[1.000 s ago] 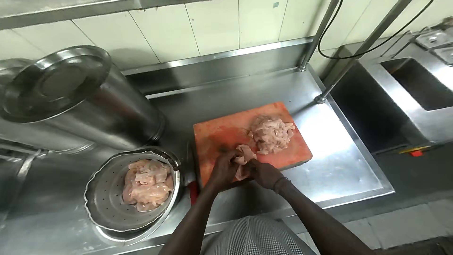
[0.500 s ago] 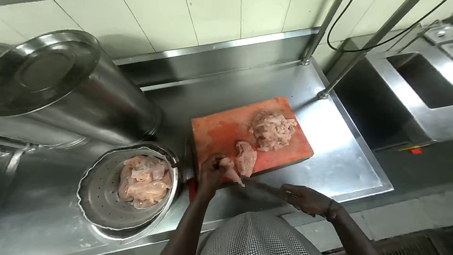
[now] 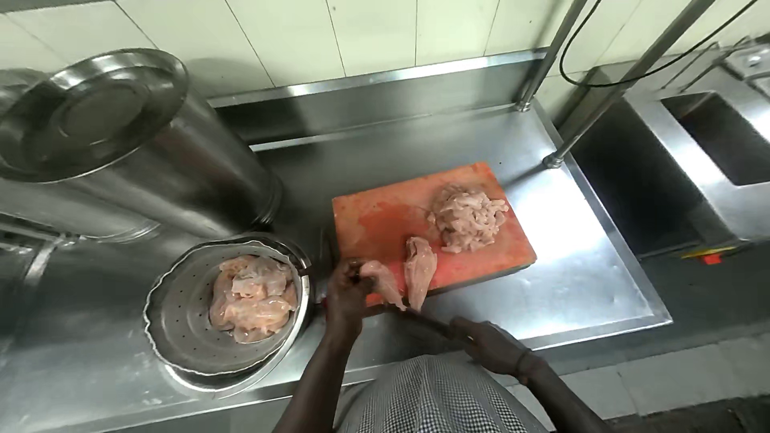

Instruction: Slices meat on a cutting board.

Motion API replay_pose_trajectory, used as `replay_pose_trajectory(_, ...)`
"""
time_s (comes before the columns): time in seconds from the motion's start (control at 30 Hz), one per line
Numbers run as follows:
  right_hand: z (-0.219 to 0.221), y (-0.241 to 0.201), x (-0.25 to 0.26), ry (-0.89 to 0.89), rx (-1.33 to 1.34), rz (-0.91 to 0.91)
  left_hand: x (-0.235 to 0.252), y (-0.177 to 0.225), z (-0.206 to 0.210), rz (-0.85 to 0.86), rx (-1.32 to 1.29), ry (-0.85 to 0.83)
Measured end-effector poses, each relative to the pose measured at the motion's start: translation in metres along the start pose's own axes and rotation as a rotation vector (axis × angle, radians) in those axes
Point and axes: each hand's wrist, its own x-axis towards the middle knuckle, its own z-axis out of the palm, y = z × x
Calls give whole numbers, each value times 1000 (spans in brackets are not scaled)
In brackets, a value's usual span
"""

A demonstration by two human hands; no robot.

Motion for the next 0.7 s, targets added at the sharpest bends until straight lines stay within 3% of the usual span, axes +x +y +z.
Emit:
replay_pose_trajectory(0.07, 3, 24, -22, -47, -15, 18, 4, 4, -10, -16, -49, 131)
replay_pose_trajectory(0.2, 14, 65, -53, 170, 405, 34, 28, 9, -18, -79, -55, 169)
replay_pose_trajectory(0.27, 13, 70, -57, 304, 572, 41, 39, 4, -17, -122, 114, 77)
replay_pose_trajectory(0.43, 6, 63, -52, 561, 688, 105, 59, 11, 8, -54, 972, -232)
replay_pose_trajectory(0.53, 5, 61, -50, 621, 700, 128, 75, 6, 39, 98, 896, -398)
replay_pose_trajectory(0.7, 10, 61, -42, 661, 759, 116, 98, -1, 95, 39, 933, -470)
